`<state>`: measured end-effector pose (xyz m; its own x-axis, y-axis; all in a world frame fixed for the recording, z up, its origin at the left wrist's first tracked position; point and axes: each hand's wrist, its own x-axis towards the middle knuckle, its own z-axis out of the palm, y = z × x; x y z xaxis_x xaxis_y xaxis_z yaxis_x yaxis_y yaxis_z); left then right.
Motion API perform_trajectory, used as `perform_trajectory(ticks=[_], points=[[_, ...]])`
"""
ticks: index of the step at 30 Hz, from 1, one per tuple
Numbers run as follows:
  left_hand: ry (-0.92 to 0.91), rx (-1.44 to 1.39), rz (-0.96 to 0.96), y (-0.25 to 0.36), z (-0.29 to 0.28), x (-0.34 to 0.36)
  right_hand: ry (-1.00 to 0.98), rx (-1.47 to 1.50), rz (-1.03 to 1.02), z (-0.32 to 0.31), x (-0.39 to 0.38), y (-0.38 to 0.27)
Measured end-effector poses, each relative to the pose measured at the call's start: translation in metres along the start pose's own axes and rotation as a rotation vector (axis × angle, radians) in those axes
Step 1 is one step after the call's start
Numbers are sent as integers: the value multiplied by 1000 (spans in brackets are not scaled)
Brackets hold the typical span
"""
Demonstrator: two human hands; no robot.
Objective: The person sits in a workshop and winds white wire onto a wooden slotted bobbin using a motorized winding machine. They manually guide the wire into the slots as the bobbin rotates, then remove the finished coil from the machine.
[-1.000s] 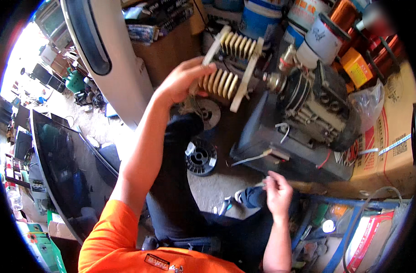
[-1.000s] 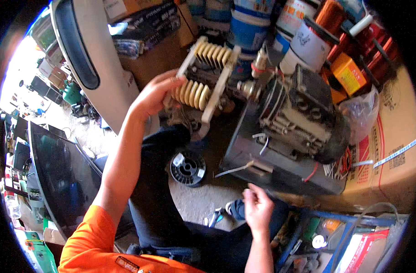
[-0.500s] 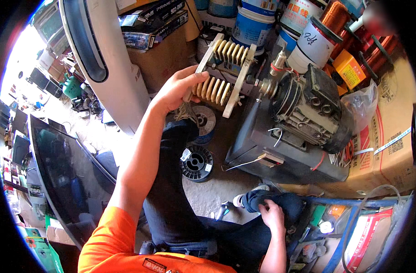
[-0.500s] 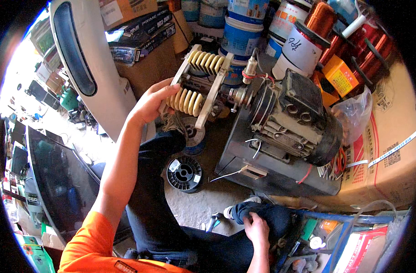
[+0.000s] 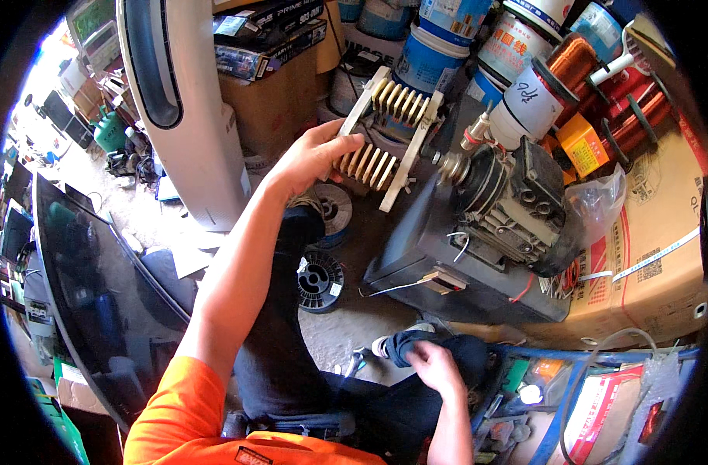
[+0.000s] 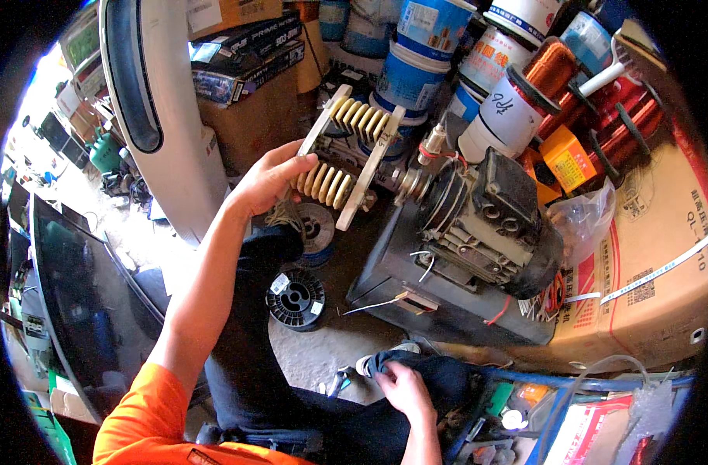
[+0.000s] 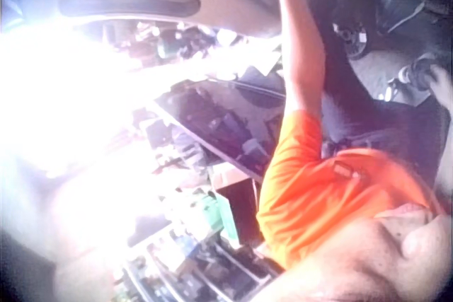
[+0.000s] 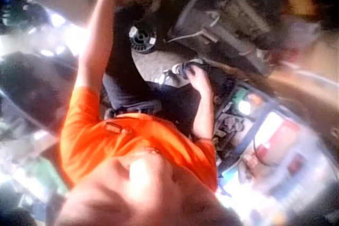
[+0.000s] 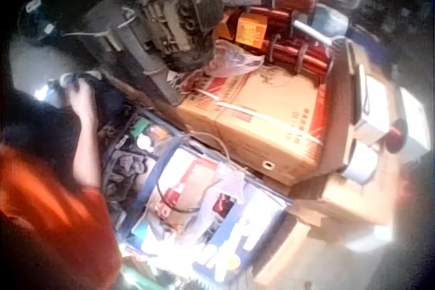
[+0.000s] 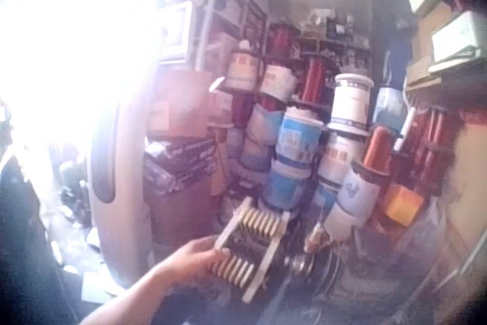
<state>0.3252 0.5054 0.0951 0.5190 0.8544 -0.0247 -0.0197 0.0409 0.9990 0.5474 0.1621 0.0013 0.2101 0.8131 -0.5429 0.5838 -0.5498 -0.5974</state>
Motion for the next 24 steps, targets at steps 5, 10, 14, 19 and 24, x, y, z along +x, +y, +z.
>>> perform_trajectory(ticks=[5,10,14,19,24], points=[[-19,24,-16,-4,-1,-1,211,102,-494,-94,-14,-151],[35,56,14,7,-5,-10,442,-165,-906,-166,54,-306],[3,64,29,4,5,-2,559,-1023,-684,-184,131,-356],[2,76,11,1,2,-1,295,-1195,-377,-170,168,-374],[15,97,-8,-2,-1,1,321,-1208,-425,-161,172,-369]])
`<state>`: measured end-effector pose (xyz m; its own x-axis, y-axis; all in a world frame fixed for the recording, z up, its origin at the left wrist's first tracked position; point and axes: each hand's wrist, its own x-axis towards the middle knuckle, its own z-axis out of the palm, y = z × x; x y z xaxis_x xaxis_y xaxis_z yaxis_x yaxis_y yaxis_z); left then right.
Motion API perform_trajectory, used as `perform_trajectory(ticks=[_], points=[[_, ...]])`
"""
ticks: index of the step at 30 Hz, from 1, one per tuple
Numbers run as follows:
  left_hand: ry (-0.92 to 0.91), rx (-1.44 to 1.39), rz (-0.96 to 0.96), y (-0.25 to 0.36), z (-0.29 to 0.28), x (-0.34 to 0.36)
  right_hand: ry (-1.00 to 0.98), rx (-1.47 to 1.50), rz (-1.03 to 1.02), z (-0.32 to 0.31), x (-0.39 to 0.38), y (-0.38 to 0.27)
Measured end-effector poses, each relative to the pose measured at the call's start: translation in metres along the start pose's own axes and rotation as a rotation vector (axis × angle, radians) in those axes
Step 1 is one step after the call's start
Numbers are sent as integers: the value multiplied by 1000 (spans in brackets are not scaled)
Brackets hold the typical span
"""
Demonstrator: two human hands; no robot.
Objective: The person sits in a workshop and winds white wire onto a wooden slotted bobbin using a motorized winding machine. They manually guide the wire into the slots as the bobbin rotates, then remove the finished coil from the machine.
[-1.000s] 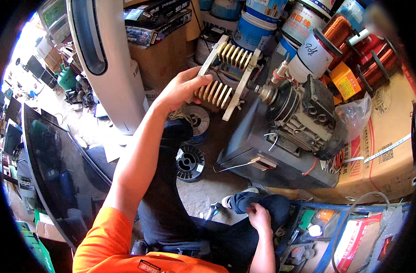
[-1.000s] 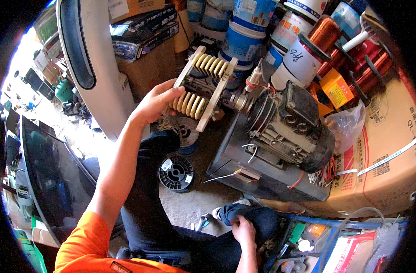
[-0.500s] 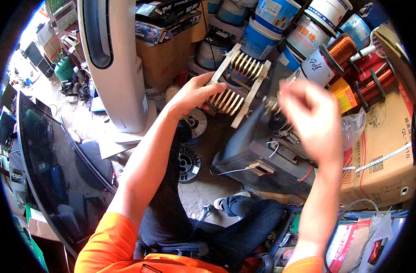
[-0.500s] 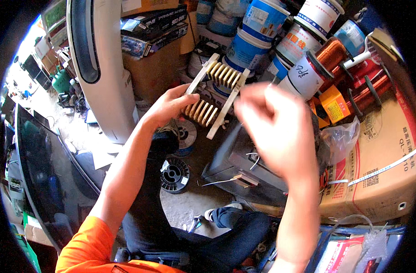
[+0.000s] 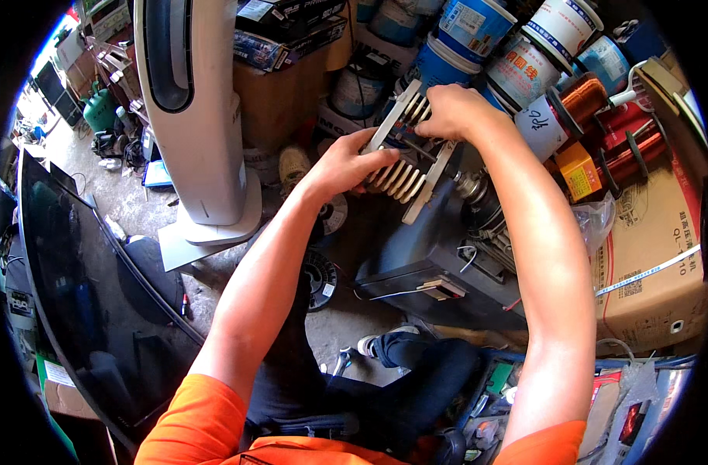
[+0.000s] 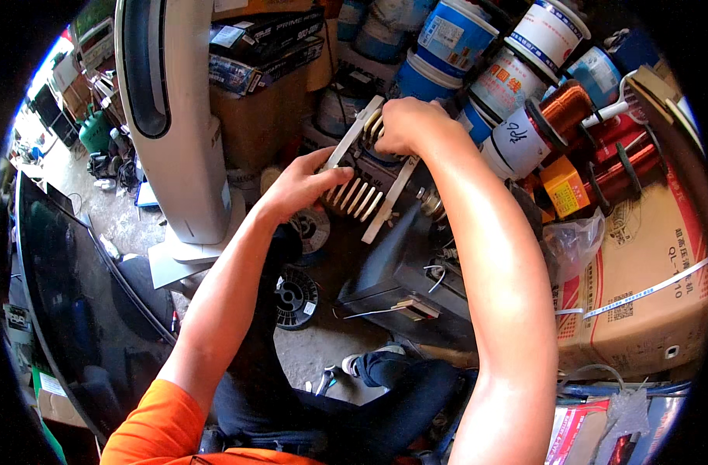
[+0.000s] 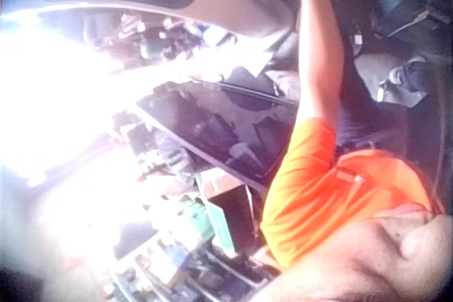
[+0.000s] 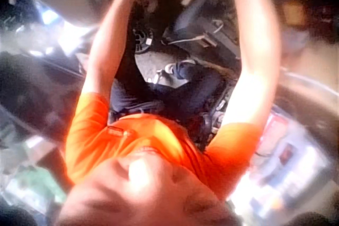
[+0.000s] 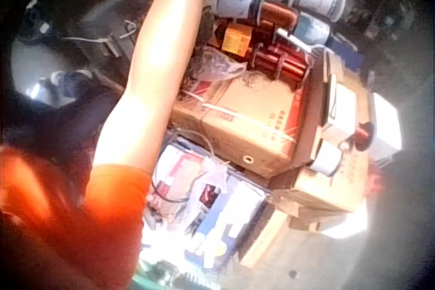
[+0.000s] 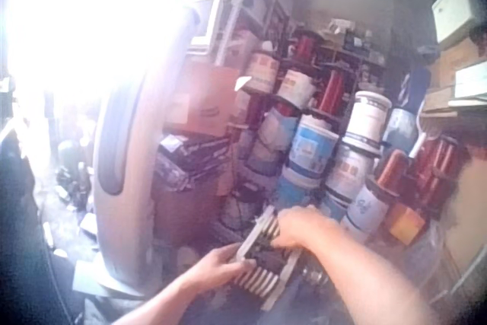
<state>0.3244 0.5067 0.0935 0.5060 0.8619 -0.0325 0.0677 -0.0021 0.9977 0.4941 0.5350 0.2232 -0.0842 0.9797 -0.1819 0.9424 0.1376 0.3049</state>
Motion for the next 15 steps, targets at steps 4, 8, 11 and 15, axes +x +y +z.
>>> perform_trajectory(ticks=[4,8,11,15], points=[[12,-7,25,-4,0,1,71,-4,27,-3,-6,-7],[37,-17,39,-2,3,0,109,-16,4,1,-7,-3],[23,-24,39,-1,3,-1,108,-34,-14,1,-7,-3],[17,-6,9,5,3,-3,116,-39,-21,1,-6,0]])
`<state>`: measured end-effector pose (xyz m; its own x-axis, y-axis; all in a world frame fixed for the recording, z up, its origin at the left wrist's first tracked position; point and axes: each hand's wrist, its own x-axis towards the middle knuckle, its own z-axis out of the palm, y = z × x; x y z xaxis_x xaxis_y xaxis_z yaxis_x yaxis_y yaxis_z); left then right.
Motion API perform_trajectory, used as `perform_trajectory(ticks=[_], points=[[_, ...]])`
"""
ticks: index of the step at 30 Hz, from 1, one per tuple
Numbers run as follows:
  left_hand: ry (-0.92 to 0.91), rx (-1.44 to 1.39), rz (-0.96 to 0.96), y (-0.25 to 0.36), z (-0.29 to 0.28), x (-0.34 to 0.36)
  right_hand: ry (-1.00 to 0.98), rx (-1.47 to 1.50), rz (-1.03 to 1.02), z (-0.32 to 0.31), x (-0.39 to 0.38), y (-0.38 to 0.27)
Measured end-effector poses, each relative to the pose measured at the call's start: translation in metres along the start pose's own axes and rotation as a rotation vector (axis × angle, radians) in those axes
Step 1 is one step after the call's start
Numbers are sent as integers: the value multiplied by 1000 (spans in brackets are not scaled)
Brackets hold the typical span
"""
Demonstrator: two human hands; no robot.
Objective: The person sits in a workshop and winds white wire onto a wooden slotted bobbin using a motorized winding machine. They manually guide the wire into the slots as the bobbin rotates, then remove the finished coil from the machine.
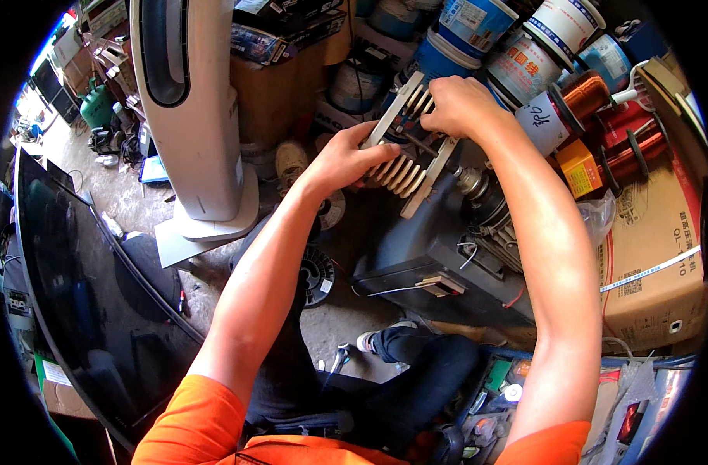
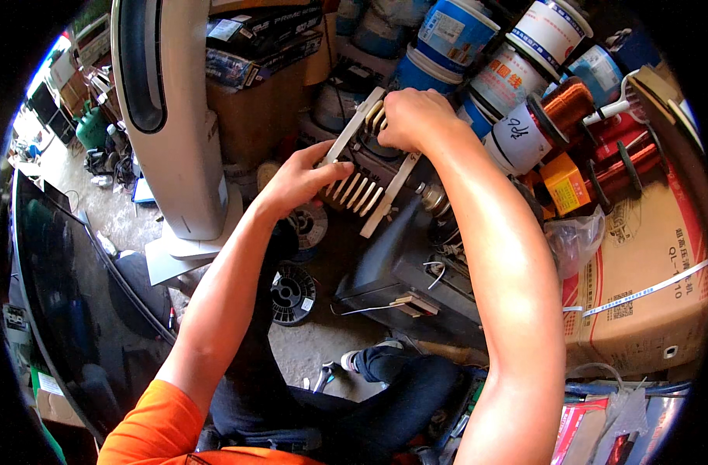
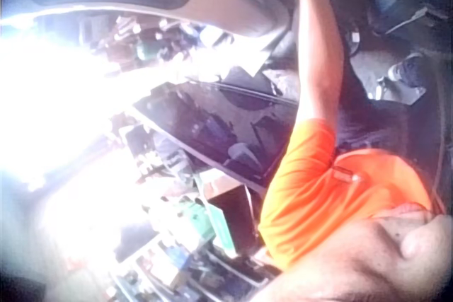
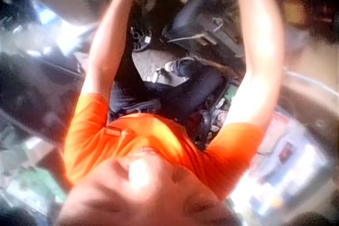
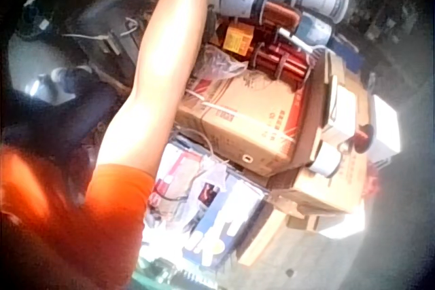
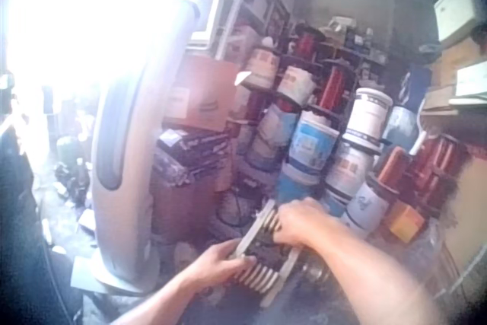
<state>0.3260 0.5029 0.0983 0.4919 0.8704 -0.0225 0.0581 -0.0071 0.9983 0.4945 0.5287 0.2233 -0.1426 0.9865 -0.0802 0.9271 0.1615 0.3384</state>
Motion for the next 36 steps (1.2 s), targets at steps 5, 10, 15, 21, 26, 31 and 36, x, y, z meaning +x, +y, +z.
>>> perform_trajectory(ticks=[5,10,15,21,26,31,36], points=[[5,13,-11,-5,-1,4,11,16,-29,9,6,6],[6,11,1,-5,1,4,17,-5,-44,8,5,7],[15,1,4,-5,0,3,3,-2,-29,6,5,5],[-20,-33,15,-5,0,3,-6,8,-15,5,4,4],[-19,-44,17,-7,3,4,-18,-26,1,3,3,3],[-25,-35,30,-10,2,7,11,-24,-19,5,4,6],[-19,-45,33,-6,3,4,-6,17,-6,7,3,8]])
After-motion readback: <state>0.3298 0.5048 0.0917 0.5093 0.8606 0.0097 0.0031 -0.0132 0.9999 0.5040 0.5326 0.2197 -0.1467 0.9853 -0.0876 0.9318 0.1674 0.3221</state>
